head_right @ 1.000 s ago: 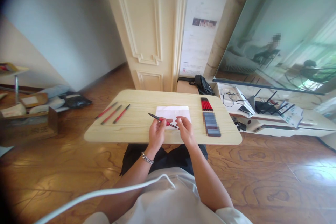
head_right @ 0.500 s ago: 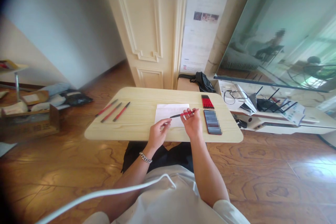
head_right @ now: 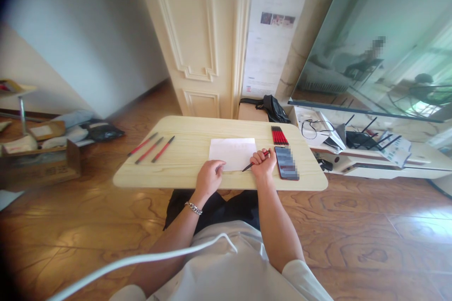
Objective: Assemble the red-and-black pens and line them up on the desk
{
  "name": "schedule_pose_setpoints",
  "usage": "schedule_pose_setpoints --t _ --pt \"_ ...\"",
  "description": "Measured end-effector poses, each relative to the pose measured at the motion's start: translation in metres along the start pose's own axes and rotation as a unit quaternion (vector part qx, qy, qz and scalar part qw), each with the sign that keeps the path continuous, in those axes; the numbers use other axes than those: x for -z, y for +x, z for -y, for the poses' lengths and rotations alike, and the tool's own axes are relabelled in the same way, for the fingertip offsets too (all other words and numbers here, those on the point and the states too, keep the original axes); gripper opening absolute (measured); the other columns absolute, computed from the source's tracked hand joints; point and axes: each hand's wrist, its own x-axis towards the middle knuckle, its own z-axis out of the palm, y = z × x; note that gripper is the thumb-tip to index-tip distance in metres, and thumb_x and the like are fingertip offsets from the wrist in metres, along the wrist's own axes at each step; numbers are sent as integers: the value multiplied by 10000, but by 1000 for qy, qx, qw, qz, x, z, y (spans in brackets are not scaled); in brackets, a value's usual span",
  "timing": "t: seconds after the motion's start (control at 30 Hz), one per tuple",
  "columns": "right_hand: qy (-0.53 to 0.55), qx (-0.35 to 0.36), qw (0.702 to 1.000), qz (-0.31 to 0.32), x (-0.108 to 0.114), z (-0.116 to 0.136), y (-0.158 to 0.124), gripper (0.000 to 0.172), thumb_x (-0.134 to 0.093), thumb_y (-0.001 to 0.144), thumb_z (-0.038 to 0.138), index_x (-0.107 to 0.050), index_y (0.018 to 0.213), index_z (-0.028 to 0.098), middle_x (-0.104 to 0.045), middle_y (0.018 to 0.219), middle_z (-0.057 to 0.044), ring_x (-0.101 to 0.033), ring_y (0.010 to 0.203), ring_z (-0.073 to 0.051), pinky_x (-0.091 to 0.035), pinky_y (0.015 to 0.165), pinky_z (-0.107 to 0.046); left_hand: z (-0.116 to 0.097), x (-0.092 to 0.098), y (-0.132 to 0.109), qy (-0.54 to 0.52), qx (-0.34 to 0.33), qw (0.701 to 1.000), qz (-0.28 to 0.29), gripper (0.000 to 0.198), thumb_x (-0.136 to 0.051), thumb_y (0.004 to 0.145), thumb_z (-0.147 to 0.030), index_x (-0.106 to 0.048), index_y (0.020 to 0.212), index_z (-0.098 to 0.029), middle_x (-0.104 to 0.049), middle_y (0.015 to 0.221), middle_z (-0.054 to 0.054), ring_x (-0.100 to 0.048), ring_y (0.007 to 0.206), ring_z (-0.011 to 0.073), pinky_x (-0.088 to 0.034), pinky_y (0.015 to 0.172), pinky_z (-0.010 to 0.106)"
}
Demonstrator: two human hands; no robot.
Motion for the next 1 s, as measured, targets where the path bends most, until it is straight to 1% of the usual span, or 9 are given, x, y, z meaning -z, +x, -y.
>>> schedule_pose_setpoints --t 0.13,0.3,0.43,0.6,0.7,0.8,0.9,0.93,1.0 --pt "60 -29 998 15 0 0 -1 287 -514 840 455 -482 685 216 -287 503 82 -263 398 -74 -241 363 -197 -4 3 -1 29 -6 999 31 233 -530 853 -114 -695 983 -215 -710 991 57 -606 975 236 -461 911 379" --pt "97 -49 994 14 0 1 -2 229 -500 849 372 -467 685 216 -288 482 87 -271 374 -69 -220 336 -192 -8 4 -2 47 -17 997 53 211 -535 871 -132 -694 980 -216 -713 976 42 -605 957 217 -465 895 349" --pt "95 -44 995 5 -2 1 -2 297 -495 854 457 -469 683 216 -304 486 83 -289 377 -68 -241 332 -191 -9 5 -1 48 -23 997 56 206 -539 872 -130 -695 978 -212 -714 965 43 -603 955 214 -467 885 343" --pt "86 -46 995 3 -2 2 -4 283 -478 878 409 -469 674 213 -296 478 83 -284 369 -66 -250 325 -186 -10 7 -1 50 -27 996 65 206 -538 877 -130 -702 971 -210 -718 954 46 -604 945 211 -467 875 338" --pt "85 -50 995 25 -10 6 -4 345 -503 878 517 -523 738 203 -398 532 59 -376 419 -62 -291 338 -169 -11 6 -2 52 -28 995 79 206 -541 877 -131 -708 956 -221 -723 941 40 -608 919 207 -473 841 331" --pt "42 -58 997 32 -26 10 -2 342 -554 874 520 -547 763 197 -505 610 27 -474 497 -62 -331 368 -152 -11 6 -3 50 -35 994 89 209 -539 883 -135 -712 956 -226 -724 932 34 -605 912 205 -473 822 326" --pt "-66 -38 997 -29 -38 6 0 418 -522 877 568 -522 680 199 -561 624 6 -539 535 -88 -405 423 -189 -11 5 -4 45 -44 994 93 224 -534 881 -117 -713 969 -219 -723 934 35 -599 930 204 -472 835 325" --pt "-110 -24 992 -55 -39 4 0 462 -494 868 616 -527 668 201 -557 598 5 -538 515 -98 -406 420 -204 -11 5 -4 43 -47 994 93 230 -531 880 -109 -713 972 -217 -722 933 36 -598 935 203 -472 839 324" --pt "-194 3 977 -92 -41 -2 -2 528 -449 843 691 -564 682 202 -502 505 22 -482 429 -100 -352 378 -214 -10 5 -4 39 -50 994 93 237 -530 878 -97 -712 972 -215 -719 923 40 -598 936 199 -472 840 320"
